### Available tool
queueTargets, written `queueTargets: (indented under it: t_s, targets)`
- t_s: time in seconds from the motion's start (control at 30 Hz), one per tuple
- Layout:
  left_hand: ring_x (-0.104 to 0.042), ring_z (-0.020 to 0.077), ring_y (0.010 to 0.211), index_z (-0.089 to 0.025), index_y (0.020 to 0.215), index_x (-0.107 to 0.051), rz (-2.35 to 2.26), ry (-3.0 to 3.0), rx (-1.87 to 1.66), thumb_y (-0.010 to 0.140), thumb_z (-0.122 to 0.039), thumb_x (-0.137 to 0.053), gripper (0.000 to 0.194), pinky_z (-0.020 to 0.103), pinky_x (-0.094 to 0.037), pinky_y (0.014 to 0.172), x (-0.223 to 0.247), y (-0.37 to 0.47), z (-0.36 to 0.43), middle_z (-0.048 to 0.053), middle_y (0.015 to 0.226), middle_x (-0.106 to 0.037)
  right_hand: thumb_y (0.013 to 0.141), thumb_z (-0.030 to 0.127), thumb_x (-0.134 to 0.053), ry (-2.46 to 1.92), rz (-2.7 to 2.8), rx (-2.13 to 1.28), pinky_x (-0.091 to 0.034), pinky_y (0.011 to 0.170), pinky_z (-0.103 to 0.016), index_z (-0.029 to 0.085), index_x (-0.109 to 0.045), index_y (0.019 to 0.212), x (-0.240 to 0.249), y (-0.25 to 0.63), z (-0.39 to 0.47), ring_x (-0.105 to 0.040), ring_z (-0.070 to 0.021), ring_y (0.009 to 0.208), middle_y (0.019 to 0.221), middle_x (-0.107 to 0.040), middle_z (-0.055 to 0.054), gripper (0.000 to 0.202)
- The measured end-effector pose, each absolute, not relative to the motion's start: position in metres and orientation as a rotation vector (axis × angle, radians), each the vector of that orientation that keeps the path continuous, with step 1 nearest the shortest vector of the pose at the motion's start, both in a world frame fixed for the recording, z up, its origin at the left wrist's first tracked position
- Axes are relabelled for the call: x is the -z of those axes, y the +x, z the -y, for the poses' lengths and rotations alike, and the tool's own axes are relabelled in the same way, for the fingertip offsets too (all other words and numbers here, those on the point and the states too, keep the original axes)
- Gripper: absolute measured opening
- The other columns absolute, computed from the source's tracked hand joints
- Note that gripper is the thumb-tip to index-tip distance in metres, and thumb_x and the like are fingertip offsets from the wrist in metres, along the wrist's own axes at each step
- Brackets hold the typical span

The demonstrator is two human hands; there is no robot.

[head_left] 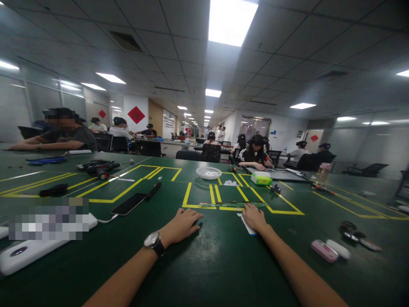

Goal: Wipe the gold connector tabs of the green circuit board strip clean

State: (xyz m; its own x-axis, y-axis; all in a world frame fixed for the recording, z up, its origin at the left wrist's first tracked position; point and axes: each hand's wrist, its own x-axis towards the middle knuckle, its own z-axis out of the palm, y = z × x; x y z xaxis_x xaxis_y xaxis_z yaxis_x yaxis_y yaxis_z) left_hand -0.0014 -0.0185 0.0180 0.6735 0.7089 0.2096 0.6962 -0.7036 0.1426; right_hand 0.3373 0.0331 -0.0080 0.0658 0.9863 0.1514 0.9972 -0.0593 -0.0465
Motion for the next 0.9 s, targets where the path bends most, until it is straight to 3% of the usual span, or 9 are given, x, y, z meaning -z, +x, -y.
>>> queueTargets:
  t_s: [0.23, 0.37, 0.5, 0.63, 0.77, 0.9]
  targets:
    - [-0.046, 0.025, 0.117, -0.03, 0.133, -0.042, -1.181, 2.855, -0.429, 0.095, -0.037, -0.044, 0.038, 0.038, -0.029, 0.093, -0.019, 0.0, 0.019, 0.005, 0.127, -0.054, 0.094, 0.039, -0.024, -2.083, 2.134, 0.081, -0.027, 0.097, -0.06, 0.016, -0.059, 0.114, -0.004, 0.343, -0.033, -0.046, -0.0309, 0.119, 0.13, -0.052, -0.016, 0.047]
    - [-0.044, 0.0249, 0.118, -0.031, 0.133, -0.042, -1.159, 2.87, -0.478, 0.096, -0.038, -0.043, 0.037, 0.037, -0.029, 0.094, -0.025, 0.002, 0.022, 0.005, 0.13, -0.052, 0.095, 0.039, -0.025, -2.007, 2.21, 0.062, -0.03, 0.097, -0.053, 0.018, -0.064, 0.102, -0.014, 0.342, -0.031, -0.053, -0.0272, 0.111, 0.118, -0.061, -0.012, 0.045]
    - [-0.045, 0.0241, 0.117, -0.029, 0.131, -0.044, -1.157, 2.862, -0.551, 0.098, -0.037, -0.041, 0.034, 0.036, -0.03, 0.094, -0.029, 0.003, 0.021, 0.005, 0.129, -0.052, 0.094, 0.035, -0.032, -1.705, 2.391, -0.008, -0.034, 0.098, -0.042, 0.019, -0.062, 0.107, -0.017, 0.315, -0.021, -0.055, -0.023, 0.11, 0.116, -0.063, -0.01, 0.037]
    - [-0.043, 0.0241, 0.12, -0.028, 0.133, -0.042, -1.179, 2.856, -0.54, 0.097, -0.038, -0.041, 0.036, 0.037, -0.03, 0.096, -0.023, 0.001, 0.016, 0.005, 0.131, -0.051, 0.091, 0.032, -0.045, -1.256, 2.568, -0.065, -0.028, 0.105, -0.045, 0.021, -0.056, 0.119, -0.013, 0.259, 0.004, -0.049, -0.0242, 0.12, 0.13, -0.055, -0.009, 0.033]
    - [-0.035, 0.027, 0.129, -0.03, 0.141, -0.031, -1.233, 2.811, -0.284, 0.094, -0.044, -0.046, 0.051, 0.042, -0.032, 0.096, -0.01, -0.006, 0.01, 0.008, 0.142, -0.04, 0.087, 0.033, -0.054, -0.823, 2.727, -0.12, -0.027, 0.107, -0.04, 0.019, -0.054, 0.121, -0.014, 0.21, 0.036, -0.048, -0.0221, 0.121, 0.126, -0.057, -0.009, 0.037]
    - [-0.028, 0.0289, 0.134, -0.031, 0.143, -0.028, -1.239, 2.763, -0.123, 0.094, -0.05, -0.042, 0.055, 0.047, -0.031, 0.098, -0.005, -0.011, 0.008, 0.009, 0.148, -0.031, 0.088, 0.03, -0.054, -0.692, 2.758, -0.084, -0.031, 0.104, -0.035, 0.019, -0.055, 0.121, -0.018, 0.204, 0.041, -0.049, -0.0207, 0.119, 0.125, -0.058, -0.009, 0.035]
